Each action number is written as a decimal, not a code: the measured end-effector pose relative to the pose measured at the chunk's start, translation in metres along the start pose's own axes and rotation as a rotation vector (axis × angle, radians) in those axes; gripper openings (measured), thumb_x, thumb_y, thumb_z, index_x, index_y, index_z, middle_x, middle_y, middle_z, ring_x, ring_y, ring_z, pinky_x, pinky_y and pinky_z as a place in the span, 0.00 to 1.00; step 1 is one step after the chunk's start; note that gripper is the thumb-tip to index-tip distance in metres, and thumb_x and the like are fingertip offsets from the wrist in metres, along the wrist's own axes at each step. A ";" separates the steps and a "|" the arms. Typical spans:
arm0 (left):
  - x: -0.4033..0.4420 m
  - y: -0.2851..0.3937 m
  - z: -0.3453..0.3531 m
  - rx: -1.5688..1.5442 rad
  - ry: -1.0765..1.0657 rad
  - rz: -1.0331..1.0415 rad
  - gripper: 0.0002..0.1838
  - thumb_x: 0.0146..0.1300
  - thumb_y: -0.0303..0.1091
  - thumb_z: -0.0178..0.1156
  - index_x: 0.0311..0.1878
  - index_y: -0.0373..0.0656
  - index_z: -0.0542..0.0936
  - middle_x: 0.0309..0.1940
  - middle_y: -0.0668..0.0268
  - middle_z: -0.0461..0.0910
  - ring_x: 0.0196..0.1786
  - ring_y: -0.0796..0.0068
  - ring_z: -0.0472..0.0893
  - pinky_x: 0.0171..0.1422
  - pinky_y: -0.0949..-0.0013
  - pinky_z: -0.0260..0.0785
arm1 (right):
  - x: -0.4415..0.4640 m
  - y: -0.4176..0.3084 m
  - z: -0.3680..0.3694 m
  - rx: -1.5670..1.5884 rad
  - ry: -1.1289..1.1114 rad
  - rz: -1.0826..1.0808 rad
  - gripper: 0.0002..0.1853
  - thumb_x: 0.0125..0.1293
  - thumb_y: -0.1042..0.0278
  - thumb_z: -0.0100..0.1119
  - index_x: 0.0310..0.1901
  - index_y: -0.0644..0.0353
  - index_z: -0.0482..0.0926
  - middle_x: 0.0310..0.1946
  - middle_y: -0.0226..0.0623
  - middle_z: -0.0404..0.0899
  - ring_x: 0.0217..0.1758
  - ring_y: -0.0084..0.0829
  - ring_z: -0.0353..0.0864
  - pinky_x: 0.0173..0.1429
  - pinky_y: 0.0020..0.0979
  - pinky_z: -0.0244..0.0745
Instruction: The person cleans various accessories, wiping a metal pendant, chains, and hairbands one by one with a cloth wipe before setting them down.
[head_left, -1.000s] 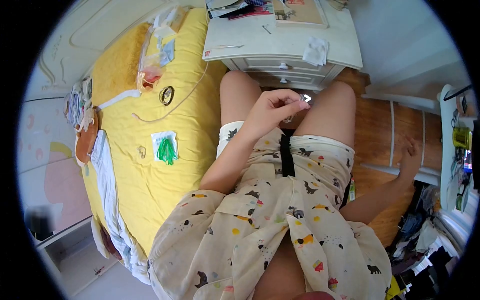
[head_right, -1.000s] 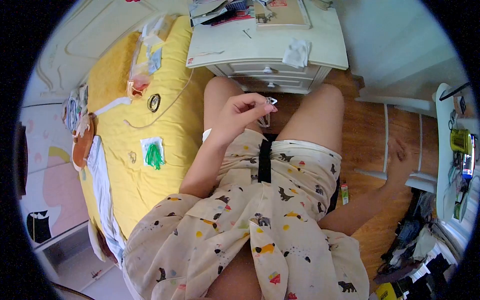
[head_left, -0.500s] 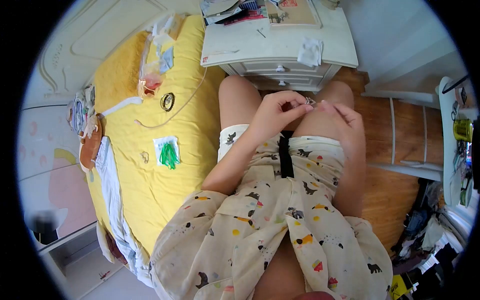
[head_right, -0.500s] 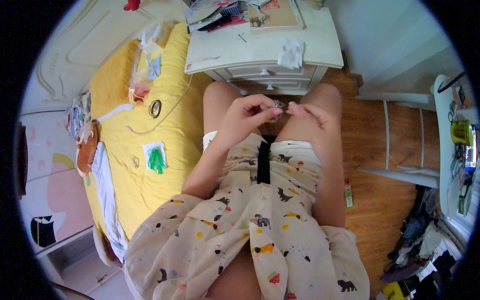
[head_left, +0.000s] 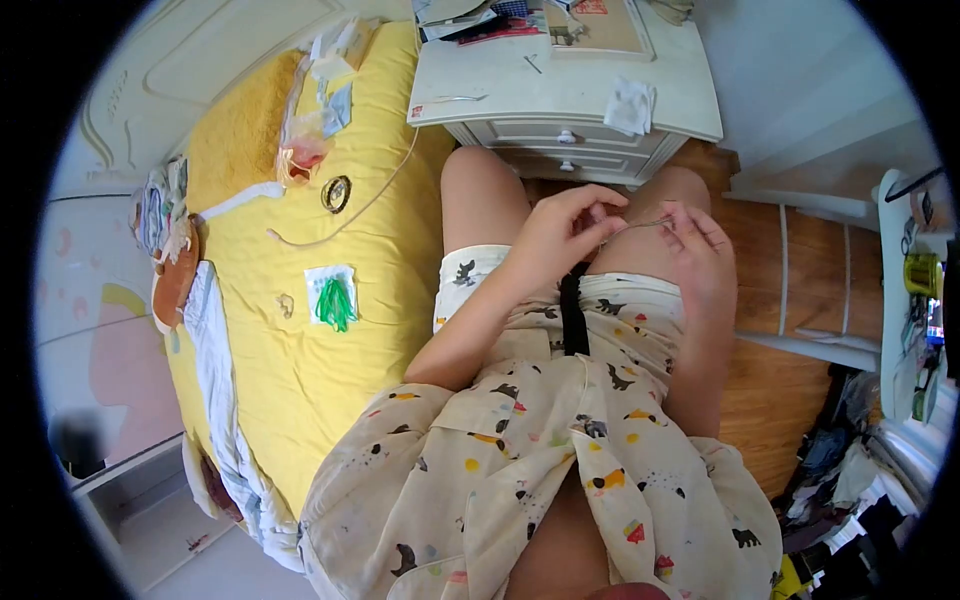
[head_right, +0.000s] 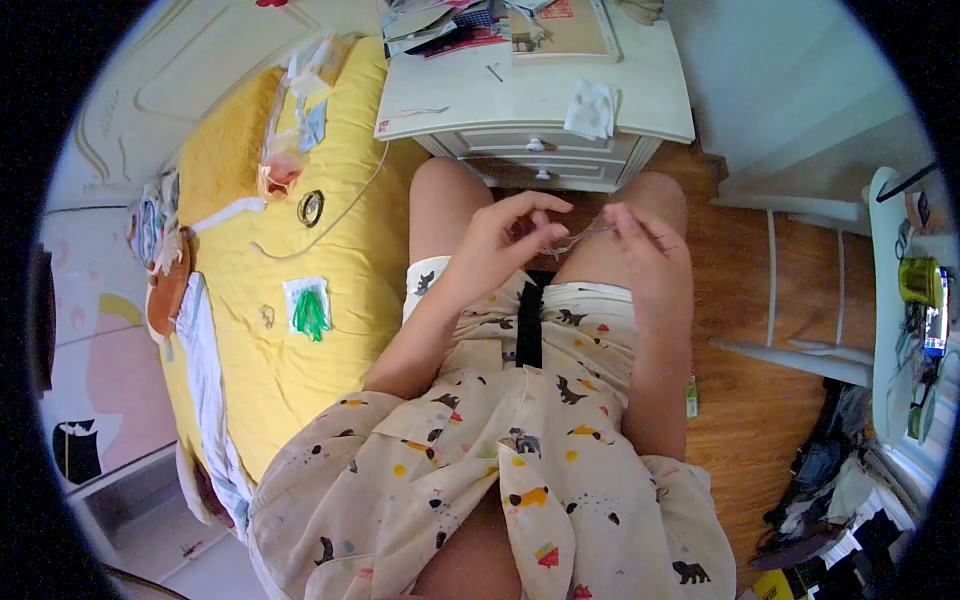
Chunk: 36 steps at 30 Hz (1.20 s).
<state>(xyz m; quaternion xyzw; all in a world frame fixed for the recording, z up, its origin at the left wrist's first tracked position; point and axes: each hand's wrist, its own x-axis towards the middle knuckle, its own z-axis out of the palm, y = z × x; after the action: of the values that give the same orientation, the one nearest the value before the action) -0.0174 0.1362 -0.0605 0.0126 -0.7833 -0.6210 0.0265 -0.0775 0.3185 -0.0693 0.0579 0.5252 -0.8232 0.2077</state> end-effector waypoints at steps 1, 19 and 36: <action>0.001 -0.007 -0.005 0.012 0.021 0.015 0.11 0.60 0.27 0.59 0.46 0.39 0.77 0.25 0.74 0.71 0.27 0.86 0.68 0.32 0.80 0.63 | 0.000 -0.003 -0.004 -0.018 0.019 -0.030 0.09 0.63 0.70 0.59 0.41 0.65 0.80 0.37 0.34 0.81 0.43 0.20 0.77 0.49 0.22 0.71; 0.032 -0.085 -0.028 0.131 0.133 -0.028 0.06 0.59 0.26 0.57 0.37 0.34 0.79 0.30 0.60 0.80 0.31 0.72 0.80 0.36 0.71 0.71 | -0.026 -0.075 -0.060 -0.107 -0.016 -0.341 0.08 0.64 0.72 0.55 0.42 0.66 0.78 0.37 0.36 0.80 0.37 0.24 0.76 0.49 0.26 0.73; 0.038 -0.089 -0.042 0.177 0.148 -0.044 0.08 0.59 0.31 0.59 0.36 0.35 0.79 0.31 0.61 0.82 0.31 0.75 0.80 0.38 0.72 0.71 | -0.031 -0.074 -0.053 -0.112 -0.077 -0.356 0.08 0.64 0.73 0.56 0.41 0.68 0.78 0.33 0.36 0.79 0.37 0.24 0.76 0.46 0.26 0.72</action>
<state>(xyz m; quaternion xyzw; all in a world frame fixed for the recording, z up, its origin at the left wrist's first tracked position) -0.0537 0.0734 -0.1365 0.0782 -0.8304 -0.5472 0.0694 -0.0860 0.4007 -0.0207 -0.0790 0.5638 -0.8181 0.0815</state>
